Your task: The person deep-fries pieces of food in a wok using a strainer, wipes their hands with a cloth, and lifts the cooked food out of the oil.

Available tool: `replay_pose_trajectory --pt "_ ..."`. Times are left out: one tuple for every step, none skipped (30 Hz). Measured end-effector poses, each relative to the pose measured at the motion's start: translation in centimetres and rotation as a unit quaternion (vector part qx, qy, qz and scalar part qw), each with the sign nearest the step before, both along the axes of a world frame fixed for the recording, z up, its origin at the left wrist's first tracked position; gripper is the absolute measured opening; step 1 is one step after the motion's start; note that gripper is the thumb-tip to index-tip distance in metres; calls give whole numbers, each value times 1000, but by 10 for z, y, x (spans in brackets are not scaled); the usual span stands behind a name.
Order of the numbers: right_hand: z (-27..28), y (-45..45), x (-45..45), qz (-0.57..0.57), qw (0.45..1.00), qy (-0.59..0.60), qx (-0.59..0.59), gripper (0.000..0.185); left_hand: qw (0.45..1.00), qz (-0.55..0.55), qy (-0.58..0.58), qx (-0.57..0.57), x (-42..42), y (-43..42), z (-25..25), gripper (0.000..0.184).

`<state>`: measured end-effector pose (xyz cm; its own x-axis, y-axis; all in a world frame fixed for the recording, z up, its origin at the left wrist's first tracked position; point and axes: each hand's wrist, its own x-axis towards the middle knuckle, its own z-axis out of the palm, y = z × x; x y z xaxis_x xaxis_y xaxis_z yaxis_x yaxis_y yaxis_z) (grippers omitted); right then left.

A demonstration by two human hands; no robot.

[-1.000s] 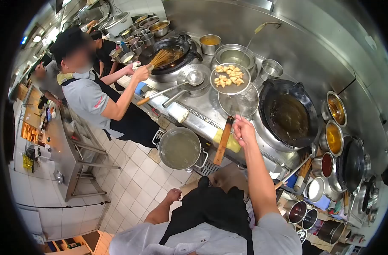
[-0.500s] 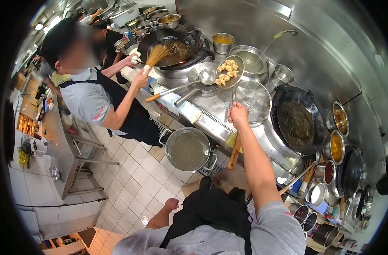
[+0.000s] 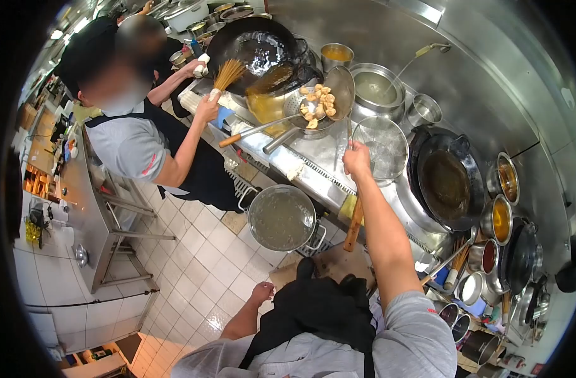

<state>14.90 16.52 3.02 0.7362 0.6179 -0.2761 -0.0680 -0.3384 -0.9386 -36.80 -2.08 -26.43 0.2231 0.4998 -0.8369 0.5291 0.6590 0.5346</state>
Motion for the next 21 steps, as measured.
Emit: replay_pose_trajectory --pt "-2 -2 -1 2 1000 -8 -3 44 1000 -2 1 2 1 1 -1 17" --pt "-3 -3 -1 6 1000 -20 -13 45 1000 -4 2 3 1 1 -2 18" --pt "-2 -4 -1 9 999 -33 -23 45 1000 -8 7 2 0 1 -2 18" --pt "-1 -4 -1 12 998 -45 -32 46 1000 -13 12 1 -2 2 -2 19" --pt "0 -4 -2 18 996 -68 -54 45 1000 -18 18 0 -4 2 -3 19" --pt "2 -4 -3 24 993 -91 -76 43 1000 -24 20 -4 -6 2 -4 19" --pt "4 -4 -2 29 988 -114 -97 42 999 -29 23 -8 -9 2 -4 20" --pt "-10 -2 6 36 981 -172 -87 41 999 -35 24 -12 -12 1 -5 20" --pt "-23 1 11 44 970 -228 -78 40 999 -44 26 -20 -15 0 -5 19" --pt "-36 1 18 48 958 -269 -81 39 998 -54 27 -27 -18 -1 -6 19" --pt "-40 1 19 50 945 -311 -85 38 997 -63 28 -34 -20 -2 -5 19" --pt "-22 -2 9 47 935 -337 -102 37 997 -56 33 -38 -21 -3 -3 19" --pt "-8 -4 1 43 923 -362 -119 37 997 -50 37 -42 -21 -4 -1 19" --pt "-1 -5 -3 48 919 -370 -128 37 997 -46 42 -47 -21 -5 1 19" --pt "4 -7 -6 52 914 -378 -139 37 997 -41 34 -48 -23 -6 -2 19" --pt "6 -10 -8 52 909 -385 -151 37 998 -39 26 -50 -25 -7 -5 20" --pt "7 -14 -11 48 908 -387 -151 37 998 -42 18 -52 -25 -6 -8 21" --pt "7 -19 -14 41 907 -389 -154 37 997 -51 14 -61 -24 -4 -8 21" --pt "7 -28 -14 31 906 -391 -158 37 996 -63 10 -70 -23 -2 -8 22" --pt "7 -40 -14 10 915 -376 -146 37 994 -76 7 -78 -22 2 -6 23" --pt "5 -56 -18 -11 923 -361 -132 37 994 -99 -3 -55 -22 4 -3 23"
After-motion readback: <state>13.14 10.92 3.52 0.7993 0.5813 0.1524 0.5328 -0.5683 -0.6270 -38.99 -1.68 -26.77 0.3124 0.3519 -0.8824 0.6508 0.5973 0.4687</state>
